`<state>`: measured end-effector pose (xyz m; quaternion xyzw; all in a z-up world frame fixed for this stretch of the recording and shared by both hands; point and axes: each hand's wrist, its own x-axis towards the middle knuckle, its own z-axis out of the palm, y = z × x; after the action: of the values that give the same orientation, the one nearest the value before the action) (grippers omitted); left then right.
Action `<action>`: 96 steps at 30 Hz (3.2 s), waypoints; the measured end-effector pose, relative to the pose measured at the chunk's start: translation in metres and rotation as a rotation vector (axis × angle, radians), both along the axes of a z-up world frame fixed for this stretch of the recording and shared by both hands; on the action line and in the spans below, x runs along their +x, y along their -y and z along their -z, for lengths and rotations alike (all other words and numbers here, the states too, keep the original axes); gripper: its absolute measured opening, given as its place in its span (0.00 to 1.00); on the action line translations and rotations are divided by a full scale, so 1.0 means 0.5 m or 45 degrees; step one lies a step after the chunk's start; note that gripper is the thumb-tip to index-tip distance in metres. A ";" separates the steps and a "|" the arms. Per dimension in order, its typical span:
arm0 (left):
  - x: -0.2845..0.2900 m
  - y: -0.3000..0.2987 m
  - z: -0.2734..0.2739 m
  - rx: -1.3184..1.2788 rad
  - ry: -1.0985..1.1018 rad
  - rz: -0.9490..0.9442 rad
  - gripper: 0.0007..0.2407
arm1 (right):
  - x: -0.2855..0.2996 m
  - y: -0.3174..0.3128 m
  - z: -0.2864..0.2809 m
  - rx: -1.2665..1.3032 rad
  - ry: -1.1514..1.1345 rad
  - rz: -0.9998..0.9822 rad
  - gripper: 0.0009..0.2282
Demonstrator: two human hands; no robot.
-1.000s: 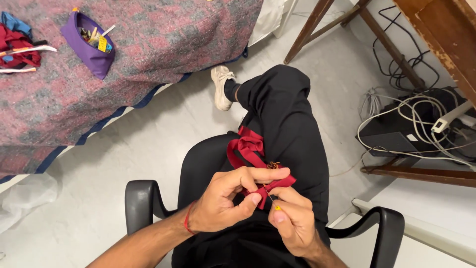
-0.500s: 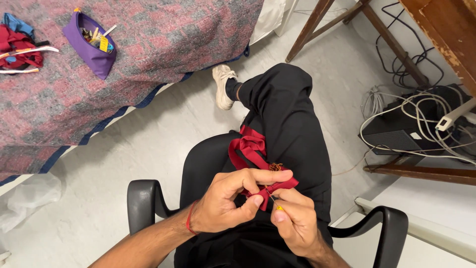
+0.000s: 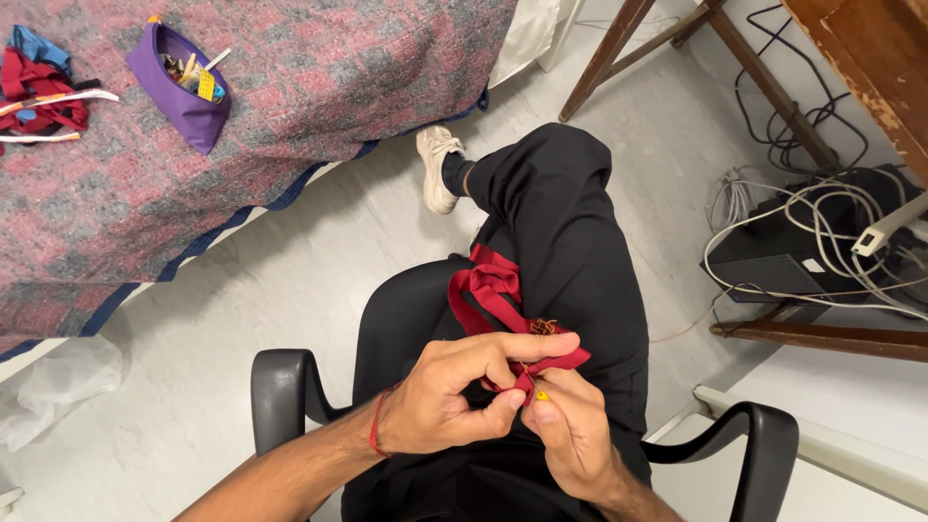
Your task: Sewing a red ribbon using a needle and thread while seated.
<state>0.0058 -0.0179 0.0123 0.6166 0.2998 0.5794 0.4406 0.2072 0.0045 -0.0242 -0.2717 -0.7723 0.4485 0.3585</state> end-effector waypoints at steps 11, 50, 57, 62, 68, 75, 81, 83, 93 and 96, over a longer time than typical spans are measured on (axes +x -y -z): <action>-0.004 -0.005 0.009 -0.061 0.133 0.094 0.09 | -0.005 0.000 0.002 -0.154 -0.131 0.032 0.23; -0.001 -0.005 0.009 -0.020 0.073 0.056 0.10 | -0.006 -0.005 -0.008 -0.099 -0.010 0.000 0.23; -0.006 -0.004 0.011 -0.013 0.076 0.148 0.10 | -0.009 -0.001 -0.001 -0.155 -0.127 0.064 0.23; -0.013 -0.011 0.018 -0.176 0.441 0.293 0.14 | -0.013 -0.005 -0.011 -0.242 -0.230 -0.033 0.26; -0.011 -0.009 0.024 -0.242 0.568 0.341 0.17 | 0.000 -0.004 0.007 -0.226 -0.149 -0.034 0.26; -0.010 -0.008 0.025 -0.207 0.546 0.323 0.16 | 0.001 -0.003 0.008 -0.147 -0.092 -0.027 0.26; -0.017 -0.009 0.007 -0.140 0.313 0.256 0.17 | -0.009 -0.010 -0.017 -0.085 -0.043 -0.062 0.27; -0.018 -0.009 0.004 -0.096 0.243 0.240 0.16 | -0.011 -0.011 -0.015 -0.066 -0.045 -0.069 0.27; -0.021 -0.005 0.020 0.026 0.019 0.169 0.13 | -0.033 -0.018 -0.027 -0.027 -0.205 -0.150 0.25; -0.023 -0.003 0.031 0.014 0.035 0.188 0.09 | -0.034 -0.014 -0.018 -0.030 -0.230 -0.159 0.23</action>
<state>-0.0055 -0.0162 -0.0030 0.6314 0.2444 0.5554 0.4830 0.1902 0.0113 -0.0150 -0.1858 -0.7469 0.5018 0.3948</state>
